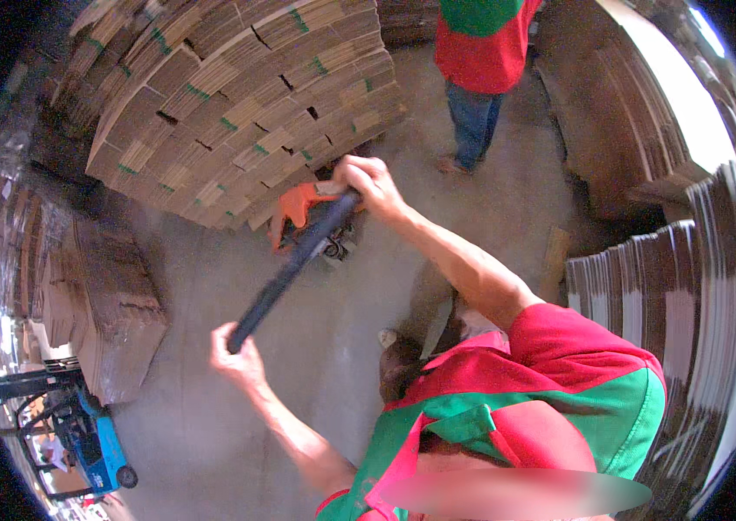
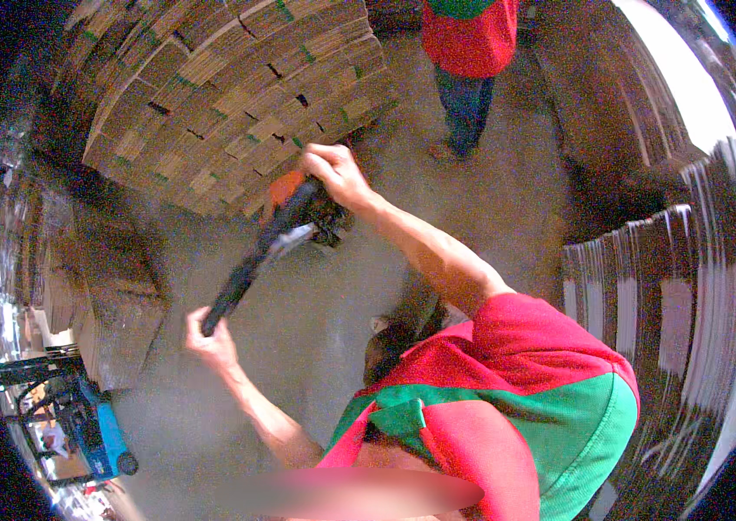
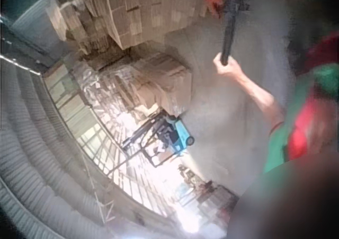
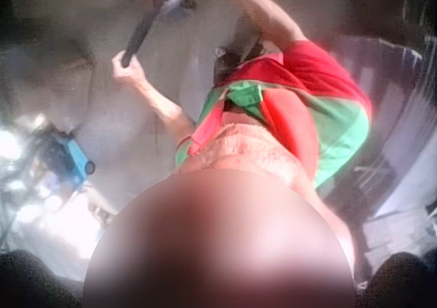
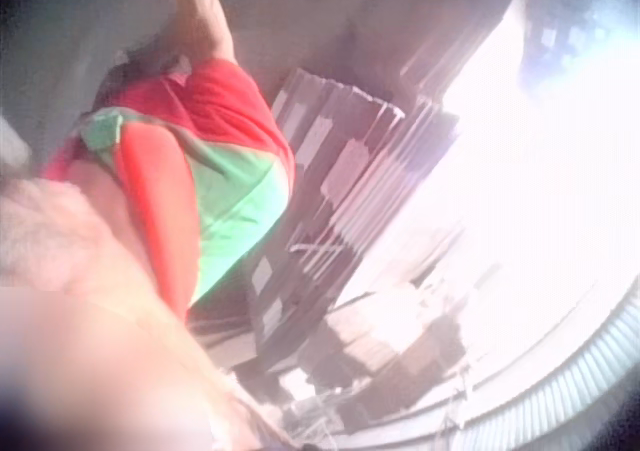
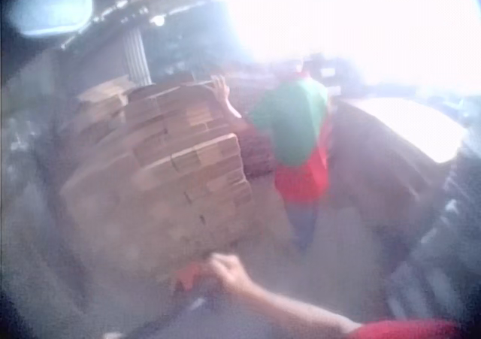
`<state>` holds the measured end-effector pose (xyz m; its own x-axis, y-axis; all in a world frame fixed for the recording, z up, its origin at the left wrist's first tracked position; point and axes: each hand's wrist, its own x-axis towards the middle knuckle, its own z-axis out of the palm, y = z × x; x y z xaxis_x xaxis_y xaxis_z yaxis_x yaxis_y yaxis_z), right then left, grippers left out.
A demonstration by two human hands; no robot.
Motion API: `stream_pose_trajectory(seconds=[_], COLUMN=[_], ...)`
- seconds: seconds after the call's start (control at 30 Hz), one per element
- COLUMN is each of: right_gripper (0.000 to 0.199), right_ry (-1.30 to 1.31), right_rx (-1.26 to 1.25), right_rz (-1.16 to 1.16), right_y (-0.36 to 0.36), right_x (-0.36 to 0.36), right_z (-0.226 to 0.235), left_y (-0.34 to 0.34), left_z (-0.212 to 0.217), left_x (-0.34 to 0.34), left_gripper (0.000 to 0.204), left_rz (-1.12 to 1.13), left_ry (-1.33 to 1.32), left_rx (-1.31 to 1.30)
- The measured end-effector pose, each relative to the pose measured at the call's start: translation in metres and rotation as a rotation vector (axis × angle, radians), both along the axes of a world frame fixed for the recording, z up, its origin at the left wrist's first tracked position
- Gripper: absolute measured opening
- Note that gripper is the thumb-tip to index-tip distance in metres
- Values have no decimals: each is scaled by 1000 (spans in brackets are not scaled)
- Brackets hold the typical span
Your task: The person uses a manual pallet jack to pull a stack of flat cardboard boxes across a warehouse floor. The person positions the jack under the load, pulls it backward, and then lifts a single box from the top of the stack by hand.
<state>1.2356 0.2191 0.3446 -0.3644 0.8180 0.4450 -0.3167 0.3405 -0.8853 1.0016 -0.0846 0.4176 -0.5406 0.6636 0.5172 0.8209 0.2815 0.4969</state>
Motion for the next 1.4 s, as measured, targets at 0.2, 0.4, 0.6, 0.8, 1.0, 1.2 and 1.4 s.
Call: stream_pose_trajectory(seconds=[0.2, 0.4, 0.6, 0.8, 1.0, 1.2, 1.4], right_gripper=[40, 38, 43, 42, 43, 48, 42], right_ry=[-368, -684, -992, -1063, -1079, -1122, -1001], right_rx=[30, 190, 549, 610, 579, 624, 578], right_rz=[81, -12, -68, -38, -95, -74, 54], right_y=[-153, -208, -281, -390, -419, -491, -562], right_x=[70, 77, 102, 150, 160, 182, 191], right_z=[-37, -27, -35, -105, -127, -117, -75], left_y=[-120, -140, -191, -286, -311, -377, -442], left_z=[-16, -16, -76, -177, -197, -183, -144], left_x=[31, 11, 42, 94, 92, 108, 99], left_gripper=[23, 33, 19, 16, 18, 9, 10], left_rz=[-154, -466, -414, -386, -387, -449, -570], left_ry=[-12, 8, 19, 139, 195, 176, 130], left_rx=[-422, -696, -696, -611, -621, -680, -718])
